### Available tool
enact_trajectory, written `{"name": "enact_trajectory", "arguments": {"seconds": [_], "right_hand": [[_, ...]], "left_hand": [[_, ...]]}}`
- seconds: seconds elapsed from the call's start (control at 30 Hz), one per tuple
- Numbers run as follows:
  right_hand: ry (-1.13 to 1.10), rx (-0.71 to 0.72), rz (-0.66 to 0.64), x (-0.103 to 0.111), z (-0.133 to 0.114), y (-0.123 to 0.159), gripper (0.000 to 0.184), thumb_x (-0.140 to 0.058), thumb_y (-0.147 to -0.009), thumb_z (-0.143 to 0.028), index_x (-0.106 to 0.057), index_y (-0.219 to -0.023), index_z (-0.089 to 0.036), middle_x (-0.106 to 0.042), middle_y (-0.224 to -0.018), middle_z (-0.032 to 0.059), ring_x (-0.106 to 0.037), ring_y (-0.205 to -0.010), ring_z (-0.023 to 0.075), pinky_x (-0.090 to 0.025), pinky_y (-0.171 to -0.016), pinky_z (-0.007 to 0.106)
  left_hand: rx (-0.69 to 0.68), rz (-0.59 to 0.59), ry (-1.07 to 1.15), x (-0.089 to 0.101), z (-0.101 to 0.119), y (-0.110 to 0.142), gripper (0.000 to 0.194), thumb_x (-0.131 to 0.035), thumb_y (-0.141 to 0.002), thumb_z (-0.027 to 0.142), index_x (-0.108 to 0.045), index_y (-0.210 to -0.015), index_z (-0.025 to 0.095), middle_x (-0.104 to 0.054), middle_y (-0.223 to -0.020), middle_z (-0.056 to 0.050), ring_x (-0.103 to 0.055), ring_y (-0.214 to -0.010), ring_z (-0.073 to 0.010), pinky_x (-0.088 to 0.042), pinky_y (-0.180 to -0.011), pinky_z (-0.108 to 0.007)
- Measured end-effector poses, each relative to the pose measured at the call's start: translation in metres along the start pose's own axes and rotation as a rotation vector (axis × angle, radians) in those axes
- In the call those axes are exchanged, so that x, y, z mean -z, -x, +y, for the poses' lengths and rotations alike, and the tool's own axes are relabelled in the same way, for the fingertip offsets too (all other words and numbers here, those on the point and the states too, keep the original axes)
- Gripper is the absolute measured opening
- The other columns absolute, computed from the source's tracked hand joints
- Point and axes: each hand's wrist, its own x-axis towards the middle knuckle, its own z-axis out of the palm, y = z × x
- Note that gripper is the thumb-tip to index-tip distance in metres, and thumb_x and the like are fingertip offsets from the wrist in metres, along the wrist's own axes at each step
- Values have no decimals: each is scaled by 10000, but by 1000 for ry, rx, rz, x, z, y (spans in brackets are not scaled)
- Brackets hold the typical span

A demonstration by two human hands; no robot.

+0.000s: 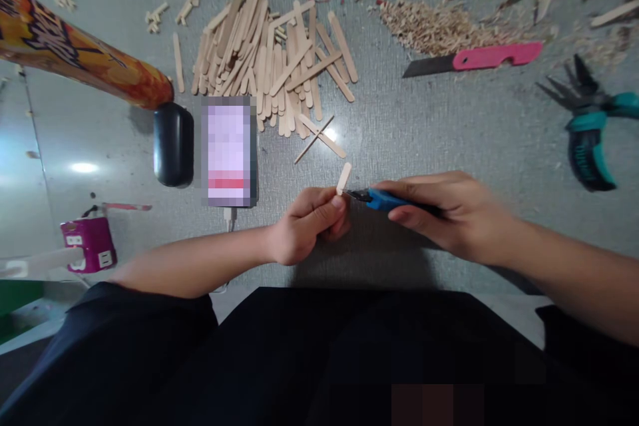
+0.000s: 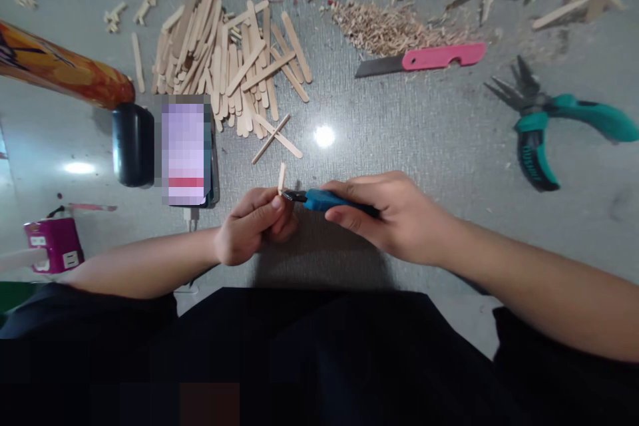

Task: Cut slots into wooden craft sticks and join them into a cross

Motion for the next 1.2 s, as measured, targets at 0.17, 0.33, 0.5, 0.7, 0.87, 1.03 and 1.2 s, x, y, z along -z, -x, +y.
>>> {"name": "enact_trajectory", "arguments": {"seconds": [0.17, 0.33, 0.5, 0.7, 0.87, 1.03, 1.2], "right_hand": [[49, 15, 15, -2, -1, 0, 316, -701, -1182, -379, -839, -1457, -310, -892, -1039, 37, -845, -841, 216, -599, -646, 306], [119, 79, 79, -1, 1, 0, 312, -698, -1180, -391, -831, -1459, -347, -909, -1142, 28, -883, -919, 236, -681, -728, 323], [144, 65, 61, 3, 0, -1, 333, -646, -1197, -464, -832, -1453, -360, -908, -1127, 35, -887, -918, 253, -704, -721, 359], [174, 109, 46, 1, -2, -3, 337, -638, -1203, -459, -813, -1472, -356, -894, -1074, 25, -871, -890, 248, -673, -692, 369], [206, 147, 60, -1, 1, -1, 356, -672, -1193, -436, -791, -1513, -335, -894, -1060, 22, -864, -865, 235, -665, -693, 360], [238, 77, 66, 0, 0, 1, 309, -660, -1193, -433, -811, -1455, -371, -905, -1145, 24, -887, -948, 265, -713, -762, 402], [225, 49, 73, 2, -2, 1, 306, -683, -1182, -424, -836, -1434, -343, -911, -1174, 36, -894, -957, 270, -707, -750, 371]], "left_hand": [[-16, 28, -10, -1, -1, -2, 489, -601, -1187, 436, -502, -767, 206, -358, -588, 91, -322, -485, -56, -283, -498, -210], [-59, 129, -71, 0, -5, -1, 468, -659, -1159, 447, -562, -778, 193, -396, -598, 77, -355, -504, -63, -311, -496, -202], [-78, 171, -3, -1, -4, -2, 467, -701, -1134, 453, -544, -774, 202, -367, -584, 92, -339, -492, -63, -330, -491, -187], [-86, 167, -38, -1, -6, -2, 474, -678, -1151, 462, -560, -781, 190, -426, -623, 71, -373, -520, -57, -333, -497, -179], [-91, 163, -97, 0, -8, -1, 484, -669, -1157, 474, -559, -780, 190, -437, -625, 66, -379, -524, -57, -330, -494, -176], [-101, 160, -89, 0, -8, -3, 484, -691, -1139, 493, -551, -778, 202, -404, -608, 77, -349, -505, -62, -314, -481, -187], [-82, 179, -107, 0, -9, -4, 519, -716, -1112, 570, -548, -774, 213, -383, -589, 85, -344, -495, -67, -323, -485, -201]]}}
